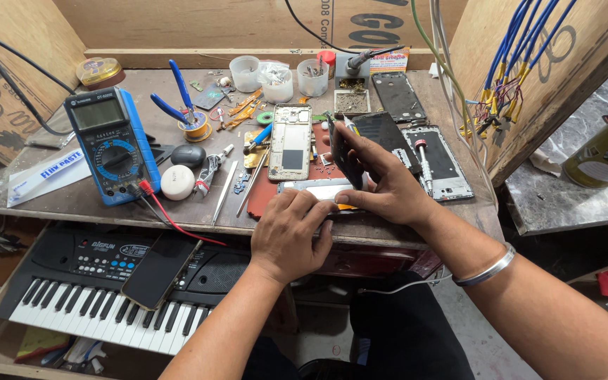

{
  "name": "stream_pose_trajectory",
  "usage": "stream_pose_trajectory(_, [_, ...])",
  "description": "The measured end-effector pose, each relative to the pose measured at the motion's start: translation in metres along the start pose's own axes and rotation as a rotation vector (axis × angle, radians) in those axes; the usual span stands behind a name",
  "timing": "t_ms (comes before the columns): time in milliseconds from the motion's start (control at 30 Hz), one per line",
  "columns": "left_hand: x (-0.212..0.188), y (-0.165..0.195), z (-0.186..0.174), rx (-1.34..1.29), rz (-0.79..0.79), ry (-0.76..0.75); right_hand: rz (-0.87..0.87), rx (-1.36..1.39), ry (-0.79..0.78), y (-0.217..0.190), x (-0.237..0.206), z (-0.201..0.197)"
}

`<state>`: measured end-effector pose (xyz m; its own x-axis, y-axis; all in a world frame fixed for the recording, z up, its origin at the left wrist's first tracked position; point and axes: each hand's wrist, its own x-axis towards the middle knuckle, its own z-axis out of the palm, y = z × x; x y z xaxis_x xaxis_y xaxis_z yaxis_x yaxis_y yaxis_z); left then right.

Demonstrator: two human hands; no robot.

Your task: The person solders a component on a disassembled phone motherboard using a soldering iron, then aligns the screen assembly onto the phone frame and presses it into place by hand.

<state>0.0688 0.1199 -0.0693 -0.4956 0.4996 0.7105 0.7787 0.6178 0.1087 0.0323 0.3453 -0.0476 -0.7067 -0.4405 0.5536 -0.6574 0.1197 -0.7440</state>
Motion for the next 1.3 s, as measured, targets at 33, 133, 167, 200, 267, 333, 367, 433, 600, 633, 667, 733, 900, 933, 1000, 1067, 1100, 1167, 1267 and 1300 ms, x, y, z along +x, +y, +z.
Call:
stream_pose_trajectory(33, [0.000, 0.000, 0.000, 0.003, 0.001, 0.000, -0.002, 0.007, -0.002, 0.000, 0.000, 0.000])
stream_pose_trajectory(133, [-0.001, 0.000, 0.001, 0.011, 0.006, 0.004, -0.005, 0.021, -0.006, 0.001, -0.001, -0.001])
stream_pose_trajectory(167, [-0.001, 0.000, 0.001, 0.012, 0.008, 0.009, -0.006, 0.024, -0.007, 0.001, -0.001, -0.001])
stream_pose_trajectory(200, [-0.001, 0.000, 0.002, 0.013, 0.009, 0.013, -0.004, 0.009, -0.007, 0.001, -0.001, -0.002])
stream_pose_trajectory(267, [-0.002, 0.000, 0.002, 0.018, 0.005, 0.007, 0.000, -0.023, -0.006, 0.001, -0.001, -0.002])
stream_pose_trajectory(333, [-0.002, 0.000, 0.002, 0.023, 0.005, 0.006, 0.006, -0.025, -0.005, 0.002, -0.002, -0.002])
stream_pose_trajectory(367, [-0.002, 0.000, 0.003, 0.026, 0.006, 0.008, 0.010, -0.026, -0.005, 0.002, -0.002, -0.002])
stream_pose_trajectory(433, [-0.002, 0.000, 0.003, 0.034, 0.007, 0.008, -0.004, -0.018, -0.006, 0.003, -0.002, -0.002])
stream_pose_trajectory(600, [-0.002, -0.001, 0.008, 0.057, 0.004, 0.013, -0.024, -0.034, -0.010, 0.007, -0.002, -0.003])
stream_pose_trajectory(633, [-0.002, -0.002, 0.010, 0.068, 0.011, 0.011, -0.020, -0.039, -0.010, 0.008, -0.002, -0.003])
stream_pose_trajectory(667, [-0.002, -0.003, 0.011, 0.079, 0.018, 0.010, -0.016, -0.043, -0.011, 0.009, -0.002, -0.003])
stream_pose_trajectory(733, [-0.002, -0.005, 0.015, 0.092, 0.035, 0.007, -0.037, -0.049, -0.014, 0.010, -0.002, -0.004])
stream_pose_trajectory(900, [-0.004, -0.011, 0.017, 0.147, 0.072, 0.002, -0.062, -0.081, -0.024, 0.010, -0.001, -0.004])
stream_pose_trajectory(933, [-0.004, -0.011, 0.017, 0.143, 0.090, 0.007, -0.084, -0.100, -0.030, 0.008, 0.000, -0.004])
stream_pose_trajectory(1000, [-0.004, -0.013, 0.016, 0.142, 0.128, 0.022, -0.101, -0.125, -0.038, 0.006, 0.001, -0.003])
stream_pose_trajectory(1067, [-0.003, -0.016, 0.013, 0.129, 0.162, -0.001, -0.084, -0.139, -0.043, 0.003, 0.001, -0.002])
stream_pose_trajectory(1100, [-0.004, -0.017, 0.011, 0.123, 0.176, -0.015, -0.080, -0.135, -0.044, 0.002, 0.001, -0.001])
stream_pose_trajectory(1167, [-0.002, -0.017, 0.010, 0.120, 0.167, -0.010, -0.091, -0.131, -0.044, 0.000, 0.002, -0.001])
stream_pose_trajectory(1267, [-0.002, -0.014, 0.008, 0.096, 0.119, -0.022, -0.076, -0.125, -0.037, -0.001, 0.001, -0.001])
stream_pose_trajectory(1300, [-0.002, -0.013, 0.008, 0.084, 0.097, -0.027, -0.080, -0.130, -0.034, -0.002, 0.001, -0.002])
